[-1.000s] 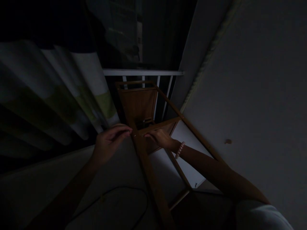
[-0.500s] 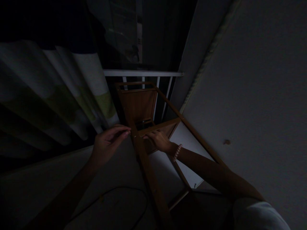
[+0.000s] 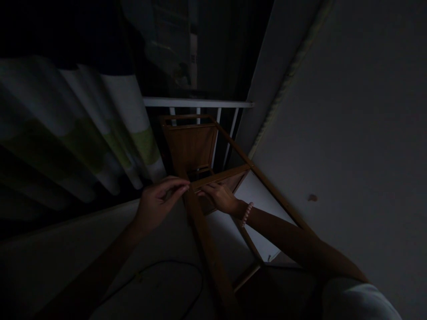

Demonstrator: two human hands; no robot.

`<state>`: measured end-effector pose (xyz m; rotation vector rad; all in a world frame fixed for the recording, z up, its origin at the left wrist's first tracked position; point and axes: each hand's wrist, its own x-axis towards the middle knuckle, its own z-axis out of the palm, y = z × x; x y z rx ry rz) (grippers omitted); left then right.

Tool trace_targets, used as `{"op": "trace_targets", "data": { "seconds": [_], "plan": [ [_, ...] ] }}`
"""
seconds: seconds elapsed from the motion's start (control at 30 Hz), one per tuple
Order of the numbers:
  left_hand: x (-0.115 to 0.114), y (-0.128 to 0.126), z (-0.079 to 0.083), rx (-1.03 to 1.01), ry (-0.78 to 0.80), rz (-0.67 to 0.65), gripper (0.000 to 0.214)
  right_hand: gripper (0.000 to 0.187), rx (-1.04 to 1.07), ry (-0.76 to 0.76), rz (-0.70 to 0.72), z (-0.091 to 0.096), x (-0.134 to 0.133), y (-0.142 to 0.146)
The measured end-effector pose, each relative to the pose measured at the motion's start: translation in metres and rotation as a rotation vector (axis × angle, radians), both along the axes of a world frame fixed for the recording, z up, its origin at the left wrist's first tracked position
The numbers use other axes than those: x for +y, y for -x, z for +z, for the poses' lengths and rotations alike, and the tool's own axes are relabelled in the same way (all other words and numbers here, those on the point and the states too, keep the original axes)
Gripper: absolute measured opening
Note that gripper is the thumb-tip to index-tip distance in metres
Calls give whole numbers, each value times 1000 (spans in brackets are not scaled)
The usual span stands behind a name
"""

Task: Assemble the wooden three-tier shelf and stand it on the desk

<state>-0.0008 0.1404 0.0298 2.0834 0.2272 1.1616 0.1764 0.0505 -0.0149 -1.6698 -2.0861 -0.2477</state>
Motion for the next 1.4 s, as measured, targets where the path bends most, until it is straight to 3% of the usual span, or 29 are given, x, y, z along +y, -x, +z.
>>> {"op": "trace_targets", "data": {
  "seconds": [0.17,0.43,0.63,0.87,0.97,1.17,1.27,1.33,1.4],
  "plan": [
    [-1,0,1,-11,-174,49,12,24,25,-16,-2,2,-1,2],
    [0,1,2,14,-373,21,17,24,36,-21,27,1,0,1],
    [3,6,-3,39,-403,7,24,26,15,28,-2,3,-1,1],
    [6,9,-10,21,-551,-23,30,30,13,22,-6,7,-2,3],
    [7,9,-12,30,-526,-55,36,30,27,51,-13,8,-3,3],
    [8,13,-18,24,-327,-111,44,29,81,29,-6,12,-5,5],
    [5,20,-38,26,-175,-21,45,33,83,6,-92,14,-7,7],
    [1,22,-66,61,-58,47,47,37,75,-9,-137,16,-9,8],
    [-2,20,-104,195,28,18,47,39,70,-9,-159,18,-12,8]
  ]
}}
